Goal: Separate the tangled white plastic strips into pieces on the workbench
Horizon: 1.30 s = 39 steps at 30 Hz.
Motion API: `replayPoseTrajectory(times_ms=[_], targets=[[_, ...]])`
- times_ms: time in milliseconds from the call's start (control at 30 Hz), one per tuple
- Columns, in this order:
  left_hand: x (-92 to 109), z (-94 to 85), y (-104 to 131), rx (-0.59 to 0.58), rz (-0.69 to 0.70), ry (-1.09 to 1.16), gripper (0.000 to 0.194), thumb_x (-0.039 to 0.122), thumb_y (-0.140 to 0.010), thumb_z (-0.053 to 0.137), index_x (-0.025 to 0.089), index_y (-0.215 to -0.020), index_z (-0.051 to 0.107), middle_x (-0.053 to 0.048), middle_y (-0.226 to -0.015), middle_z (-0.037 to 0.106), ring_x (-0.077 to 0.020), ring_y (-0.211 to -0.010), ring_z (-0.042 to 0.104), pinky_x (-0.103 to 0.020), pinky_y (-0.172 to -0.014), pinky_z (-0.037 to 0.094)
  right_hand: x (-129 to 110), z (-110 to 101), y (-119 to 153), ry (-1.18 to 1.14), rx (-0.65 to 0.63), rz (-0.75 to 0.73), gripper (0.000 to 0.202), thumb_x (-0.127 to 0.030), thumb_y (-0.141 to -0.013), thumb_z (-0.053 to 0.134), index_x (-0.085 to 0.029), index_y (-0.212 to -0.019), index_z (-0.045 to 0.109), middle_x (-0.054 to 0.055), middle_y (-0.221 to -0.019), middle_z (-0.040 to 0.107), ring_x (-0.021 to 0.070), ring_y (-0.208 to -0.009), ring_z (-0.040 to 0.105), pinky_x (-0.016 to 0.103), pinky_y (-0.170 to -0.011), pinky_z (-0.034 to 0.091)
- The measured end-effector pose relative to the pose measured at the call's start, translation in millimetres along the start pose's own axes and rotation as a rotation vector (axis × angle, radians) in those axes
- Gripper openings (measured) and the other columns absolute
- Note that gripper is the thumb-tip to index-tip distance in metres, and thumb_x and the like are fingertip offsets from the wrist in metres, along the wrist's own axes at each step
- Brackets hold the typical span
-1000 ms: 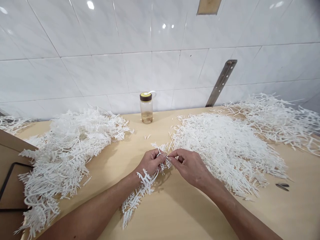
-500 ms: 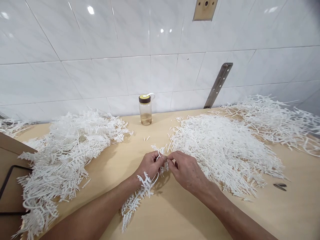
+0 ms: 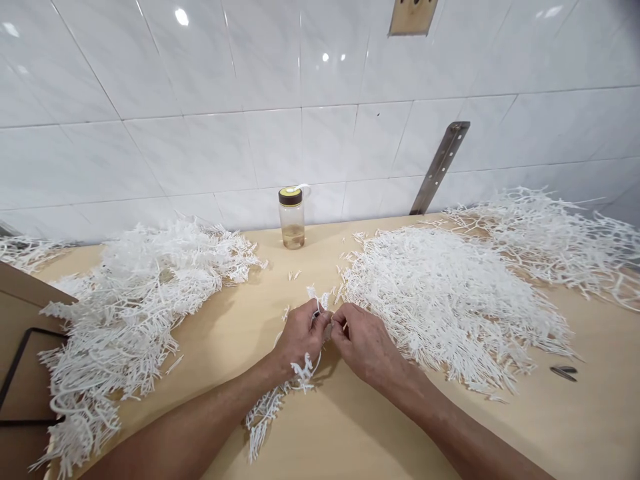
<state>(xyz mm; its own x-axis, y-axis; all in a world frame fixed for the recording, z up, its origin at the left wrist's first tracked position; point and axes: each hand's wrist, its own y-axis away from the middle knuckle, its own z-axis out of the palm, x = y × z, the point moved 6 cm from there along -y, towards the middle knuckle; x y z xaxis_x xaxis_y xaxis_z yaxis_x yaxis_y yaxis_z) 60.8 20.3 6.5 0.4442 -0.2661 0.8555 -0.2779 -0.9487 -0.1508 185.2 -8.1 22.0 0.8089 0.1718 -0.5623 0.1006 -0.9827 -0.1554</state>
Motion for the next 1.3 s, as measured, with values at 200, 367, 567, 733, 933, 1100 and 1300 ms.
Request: replayPoseTrajectory(times_ms=[200,367,567,733,933,1100,1300], targets=[[15,-9.5,8,0.169,0.251,-0.139,0.025,0.026,-0.090,0.045,0.022,-0.068,0.035,0.004,-0.062,0.040,-0.0128,-0.058,0.035,-0.027,-0.058,0.029,8,3,-5,-0.293,-0.093,0.214,0.011,-0.027,-0.084,0.048,-0.021,-0.077,0.054,-0.002,-0.059,0.057,0.0155,-0.052,0.056,0.025,-0.048,0.038],[14,-19.4,5,0.195,0.186,0.058,0.029,0.035,-0.091,0.051,0.020,-0.068,0.042,0.004,-0.061,0.039,-0.0110,-0.058,0.035,-0.025,-0.057,0.030,29,-9,-10,-0.343,-0.029,0.352,0.007,-0.024,-0.078,0.050,-0.021,-0.072,0.051,-0.004,-0.052,0.056,0.0138,-0.041,0.055,0.024,-0.044,0.040],[-5,1.9,-3,-0.090,-0.136,0.491,0.041,0.055,-0.082,0.063,0.015,-0.072,0.059,0.001,-0.060,0.056,-0.0080,-0.049,0.040,-0.023,-0.049,0.031,46,-75,-11,-0.050,0.406,0.257,0.013,-0.032,-0.081,0.056,-0.022,-0.073,0.056,0.000,-0.058,0.061,0.0164,-0.052,0.056,0.030,-0.057,0.042],[-12,8.6,-4,-0.150,-0.269,0.656,0.043,0.055,-0.073,0.073,0.014,-0.070,0.061,-0.001,-0.063,0.063,-0.0036,-0.040,0.035,-0.021,-0.043,0.026,68,-117,-4,0.147,0.706,0.231,0.007,-0.024,-0.079,0.057,-0.019,-0.084,0.059,0.006,-0.074,0.063,0.0184,-0.061,0.058,0.035,-0.066,0.045],[-21,10.7,-6,-0.150,-0.307,0.721,0.042,0.053,-0.072,0.075,0.014,-0.072,0.061,0.001,-0.059,0.059,-0.0032,-0.037,0.035,-0.020,-0.038,0.021,33,-74,-9,-0.164,0.360,-0.033,0.021,-0.034,-0.088,0.055,-0.020,-0.095,0.068,0.006,-0.086,0.070,0.0165,-0.065,0.062,0.029,-0.061,0.049],[-19,9.2,-7,-0.131,-0.285,0.709,0.045,0.056,-0.071,0.075,0.013,-0.071,0.061,0.002,-0.055,0.056,-0.0038,-0.037,0.036,-0.021,-0.038,0.023,-4,-29,-6,-0.205,0.026,-0.105,0.022,-0.029,-0.088,0.054,-0.021,-0.094,0.073,0.005,-0.087,0.073,0.0159,-0.067,0.061,0.029,-0.065,0.047],[-13,5.1,-6,-0.103,-0.291,0.680,0.044,0.056,-0.069,0.076,0.014,-0.068,0.060,0.004,-0.049,0.051,-0.0046,-0.037,0.036,-0.021,-0.039,0.025,1,-24,-6,-0.192,0.007,-0.001,0.021,-0.027,-0.086,0.053,-0.021,-0.081,0.073,0.001,-0.068,0.067,0.0147,-0.059,0.056,0.027,-0.059,0.040]])
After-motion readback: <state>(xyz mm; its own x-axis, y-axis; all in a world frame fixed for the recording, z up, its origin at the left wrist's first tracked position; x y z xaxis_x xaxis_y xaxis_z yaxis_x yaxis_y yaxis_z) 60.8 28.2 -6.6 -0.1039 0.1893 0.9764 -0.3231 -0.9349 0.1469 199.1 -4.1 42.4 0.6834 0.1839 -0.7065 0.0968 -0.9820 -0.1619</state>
